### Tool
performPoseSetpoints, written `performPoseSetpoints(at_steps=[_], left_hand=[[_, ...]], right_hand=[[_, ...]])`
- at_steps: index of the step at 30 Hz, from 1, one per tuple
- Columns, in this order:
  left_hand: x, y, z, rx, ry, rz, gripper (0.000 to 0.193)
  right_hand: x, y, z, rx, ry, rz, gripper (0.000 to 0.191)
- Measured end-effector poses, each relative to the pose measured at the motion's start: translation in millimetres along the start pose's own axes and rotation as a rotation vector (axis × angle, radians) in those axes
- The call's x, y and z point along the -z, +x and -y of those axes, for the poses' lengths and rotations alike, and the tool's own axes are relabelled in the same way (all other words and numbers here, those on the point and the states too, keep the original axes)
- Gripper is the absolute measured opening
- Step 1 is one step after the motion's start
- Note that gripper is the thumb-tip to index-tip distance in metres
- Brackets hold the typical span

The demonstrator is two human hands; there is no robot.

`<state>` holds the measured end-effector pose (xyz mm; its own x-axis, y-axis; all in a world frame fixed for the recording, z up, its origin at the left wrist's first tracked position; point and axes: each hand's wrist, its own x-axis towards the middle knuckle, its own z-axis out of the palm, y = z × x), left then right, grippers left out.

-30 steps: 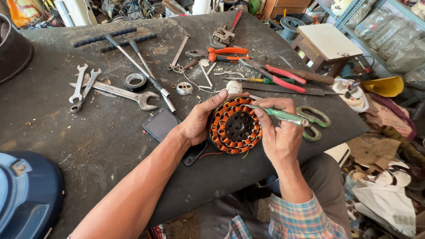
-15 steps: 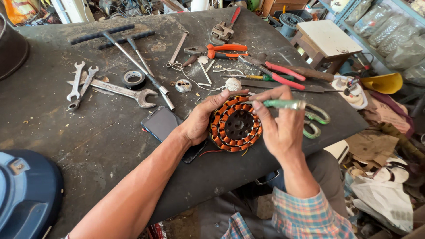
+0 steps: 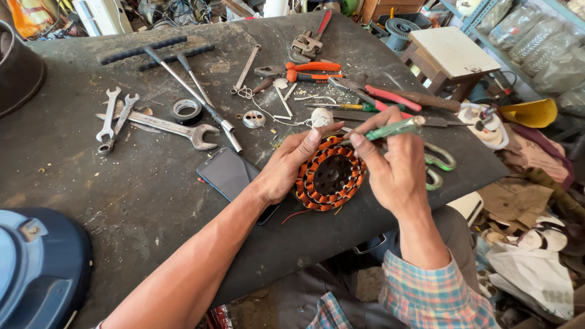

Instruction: The person handles a red wire and then uses a green-handled screwdriver to adjust the windings on a circular orange electrical component. The person rotates the component and continues to adjust the windings with the screwdriver.

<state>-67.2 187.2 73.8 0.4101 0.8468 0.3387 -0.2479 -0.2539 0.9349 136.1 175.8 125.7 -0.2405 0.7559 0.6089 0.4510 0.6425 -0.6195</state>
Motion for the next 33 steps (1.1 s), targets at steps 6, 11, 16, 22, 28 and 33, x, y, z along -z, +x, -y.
performPoseSetpoints(at_steps=[6, 11, 16, 22, 28, 33], left_hand=[[-1.8, -1.1, 1.0, -0.005, -0.065, 0.018, 0.081], [-1.4, 0.8, 3.4, -0.001, -0.159, 0.031, 0.083], [-1.1, 0.7, 2.3, 0.009, -0.148, 0.015, 0.083], [-2.2, -4.5, -1.0, -0.026, -0.059, 0.026, 0.082], [-4.3, -2.9, -1.2, -0.019, -0.193, 0.089, 0.077], [-4.6, -1.6, -1.1, -0.05, -0.133, 0.083, 0.077]], right_hand=[[-17.8, -23.7, 3.4, 0.039, 0.068, -0.174, 0.021], [-23.3, -23.5, 3.8, 0.206, -0.164, -0.201, 0.018], [-11.6, -11.7, 11.0, 0.044, -0.113, -0.069, 0.017], [-18.2, -22.9, 13.8, 0.137, -0.065, -0.154, 0.015], [-34.3, -42.4, 3.9, 0.229, -0.048, -0.277, 0.014], [-40.8, -45.7, -2.4, 0.338, -0.047, -0.317, 0.015]])
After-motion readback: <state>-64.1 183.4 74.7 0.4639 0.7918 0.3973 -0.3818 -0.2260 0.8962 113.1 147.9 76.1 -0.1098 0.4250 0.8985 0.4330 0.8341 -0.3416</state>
